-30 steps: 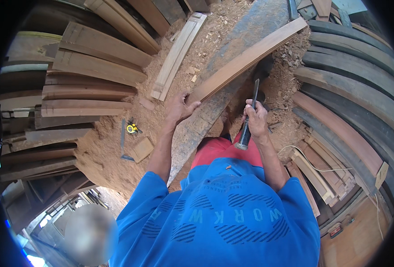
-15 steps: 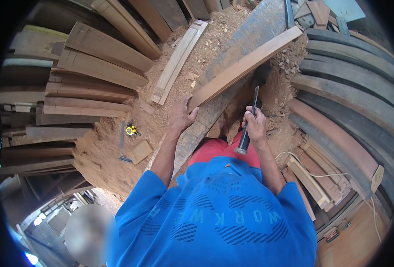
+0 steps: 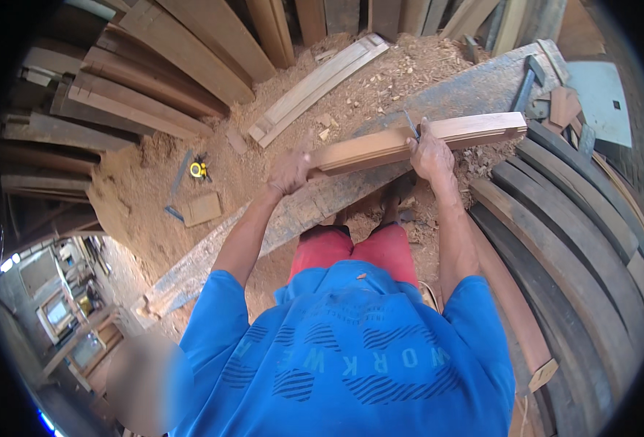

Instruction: The person stands on a wooden workbench and uses a chisel and mallet to carve a groove into a piece of wood. They repeatedly strike the chisel to remove wood shavings and then inspect the carved piece.

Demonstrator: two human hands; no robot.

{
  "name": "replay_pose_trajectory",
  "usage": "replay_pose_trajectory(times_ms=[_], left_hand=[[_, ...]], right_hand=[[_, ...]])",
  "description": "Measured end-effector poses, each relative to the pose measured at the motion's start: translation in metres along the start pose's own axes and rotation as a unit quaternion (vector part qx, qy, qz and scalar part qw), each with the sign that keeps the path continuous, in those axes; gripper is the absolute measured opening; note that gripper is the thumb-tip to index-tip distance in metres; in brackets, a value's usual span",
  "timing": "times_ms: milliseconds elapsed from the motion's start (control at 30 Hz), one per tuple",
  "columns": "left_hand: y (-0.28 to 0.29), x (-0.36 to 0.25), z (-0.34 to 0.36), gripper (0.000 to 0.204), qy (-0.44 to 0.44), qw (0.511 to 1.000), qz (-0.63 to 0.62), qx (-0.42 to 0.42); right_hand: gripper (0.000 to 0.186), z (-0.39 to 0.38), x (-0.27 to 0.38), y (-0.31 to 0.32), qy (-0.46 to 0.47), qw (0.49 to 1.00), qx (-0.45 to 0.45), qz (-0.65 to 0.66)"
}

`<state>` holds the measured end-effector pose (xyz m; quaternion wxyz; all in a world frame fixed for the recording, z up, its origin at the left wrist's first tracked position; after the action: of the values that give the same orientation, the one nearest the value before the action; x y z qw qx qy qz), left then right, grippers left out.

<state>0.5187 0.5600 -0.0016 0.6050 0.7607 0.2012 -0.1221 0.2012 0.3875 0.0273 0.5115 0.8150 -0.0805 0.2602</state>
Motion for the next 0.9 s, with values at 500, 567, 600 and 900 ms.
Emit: replay_pose_trajectory(times_ms=[500, 567, 600, 900], left_hand=[[0.009, 0.006, 0.004, 0.051, 0.163, 0.956, -0.203, -0.137], [0.010, 0.006, 0.005, 0.050, 0.176, 0.955, -0.200, -0.127], [0.008, 0.008, 0.006, 0.051, 0.179, 0.956, -0.201, -0.121], [-0.016, 0.020, 0.004, 0.048, 0.163, 0.978, -0.036, -0.126]], right_hand=[[0.050, 0.034, 0.002, 0.010, 0.026, 0.995, 0.099, 0.001], [0.053, 0.032, 0.004, 0.013, 0.018, 0.995, 0.101, -0.006], [0.054, 0.032, 0.006, 0.015, 0.014, 0.995, 0.101, -0.008], [0.046, 0.025, 0.009, 0.019, -0.029, 0.991, 0.129, 0.014]])
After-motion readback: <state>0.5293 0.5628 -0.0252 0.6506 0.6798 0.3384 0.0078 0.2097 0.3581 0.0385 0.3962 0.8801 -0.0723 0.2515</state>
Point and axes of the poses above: each hand's wrist, its own z-axis towards the middle knuckle, its own y-axis out of the back of the hand, x = y × z, the point moved 4 cm from there along z, towards the middle knuckle, and after that the axes turned 10 degrees about z, right-handed, at the moved point
